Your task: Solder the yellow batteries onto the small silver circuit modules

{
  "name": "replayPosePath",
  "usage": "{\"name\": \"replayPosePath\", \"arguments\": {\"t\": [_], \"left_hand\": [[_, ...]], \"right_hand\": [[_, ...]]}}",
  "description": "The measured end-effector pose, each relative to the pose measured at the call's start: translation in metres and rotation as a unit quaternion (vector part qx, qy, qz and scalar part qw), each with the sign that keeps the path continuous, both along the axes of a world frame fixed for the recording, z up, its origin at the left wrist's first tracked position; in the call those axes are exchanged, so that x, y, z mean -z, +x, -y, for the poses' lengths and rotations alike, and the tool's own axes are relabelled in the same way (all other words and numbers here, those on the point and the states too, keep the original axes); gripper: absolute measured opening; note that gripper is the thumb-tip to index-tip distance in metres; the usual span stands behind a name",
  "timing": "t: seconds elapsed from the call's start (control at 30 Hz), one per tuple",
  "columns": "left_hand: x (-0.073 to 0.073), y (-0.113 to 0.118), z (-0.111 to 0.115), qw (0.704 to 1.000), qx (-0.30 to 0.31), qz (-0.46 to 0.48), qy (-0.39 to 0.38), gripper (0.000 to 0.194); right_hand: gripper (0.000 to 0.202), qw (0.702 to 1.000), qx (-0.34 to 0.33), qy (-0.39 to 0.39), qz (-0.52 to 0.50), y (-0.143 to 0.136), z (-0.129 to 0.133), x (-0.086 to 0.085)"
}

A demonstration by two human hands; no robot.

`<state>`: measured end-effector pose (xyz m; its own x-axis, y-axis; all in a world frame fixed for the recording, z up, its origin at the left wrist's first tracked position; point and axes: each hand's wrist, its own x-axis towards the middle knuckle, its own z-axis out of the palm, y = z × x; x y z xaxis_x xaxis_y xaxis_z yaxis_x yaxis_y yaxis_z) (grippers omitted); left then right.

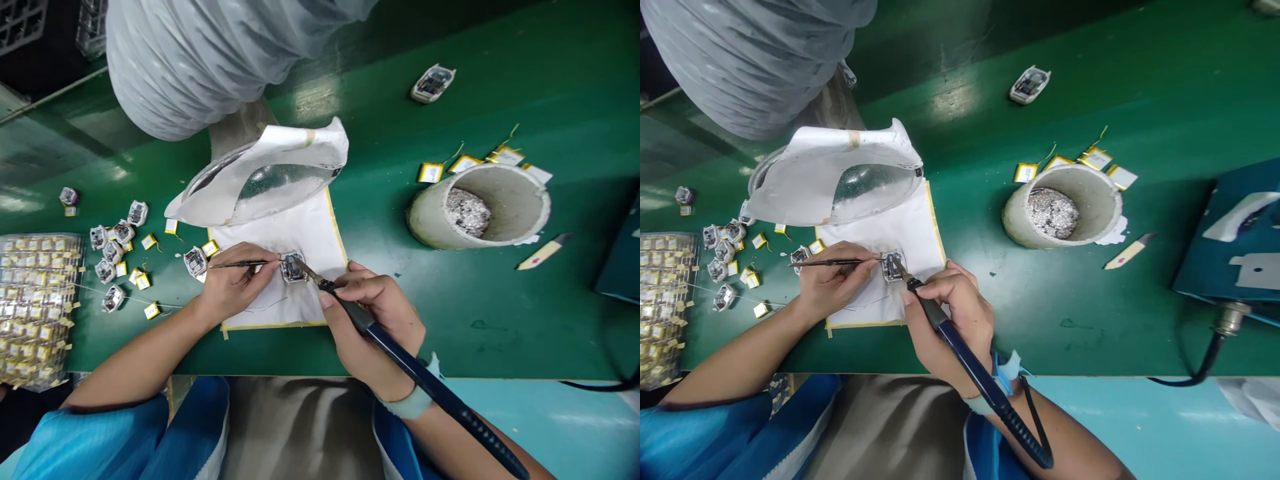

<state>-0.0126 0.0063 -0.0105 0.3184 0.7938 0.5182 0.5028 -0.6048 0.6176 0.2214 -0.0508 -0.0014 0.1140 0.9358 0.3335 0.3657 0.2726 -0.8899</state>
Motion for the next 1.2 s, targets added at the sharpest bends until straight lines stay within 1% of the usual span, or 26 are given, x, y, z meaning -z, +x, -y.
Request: {"name": "replayPosePath", "arguments": {"t": [0.1,0.2,0.37,0.47,0.6,0.77,1.07,1.2], "left_hand": [[0.003,-0.003,0.002,1.000,-0.012,0.025,-0.007,0.017],[0.006,-0.005,0.003,0.999,-0.026,0.035,-0.007,0.017],[0.009,-0.005,0.002,0.999,-0.016,0.026,-0.009,0.021],[0.007,-0.004,0.001,1.000,-0.003,0.019,0.008,0.023],[0.002,-0.003,0.000,0.999,0.030,-0.005,0.023,0.030],[-0.004,-0.003,0.001,0.999,0.044,-0.024,0.018,0.025],[-0.006,-0.011,0.006,0.991,0.087,-0.091,0.046,0.027],[-0.005,-0.012,0.007,0.988,0.092,-0.110,0.064,0.027]], "right_hand": [[0.023,1.000,0.008,-0.009,-0.003,0.000,0.000,-0.001],[0.022,1.000,0.006,-0.010,0.002,0.000,0.000,-0.001],[0.022,1.000,0.010,-0.004,-0.001,-0.001,-0.001,0.001],[0.023,1.000,0.009,-0.002,0.002,-0.002,-0.001,0.002],[0.022,1.000,0.006,0.001,0.009,-0.002,0.000,0.002],[0.022,1.000,-0.001,0.001,0.025,-0.002,0.000,0.001],[0.022,1.000,-0.002,-0.002,0.015,-0.002,0.000,0.001],[0.023,1.000,-0.008,0.004,0.027,-0.003,-0.001,0.002]]}}
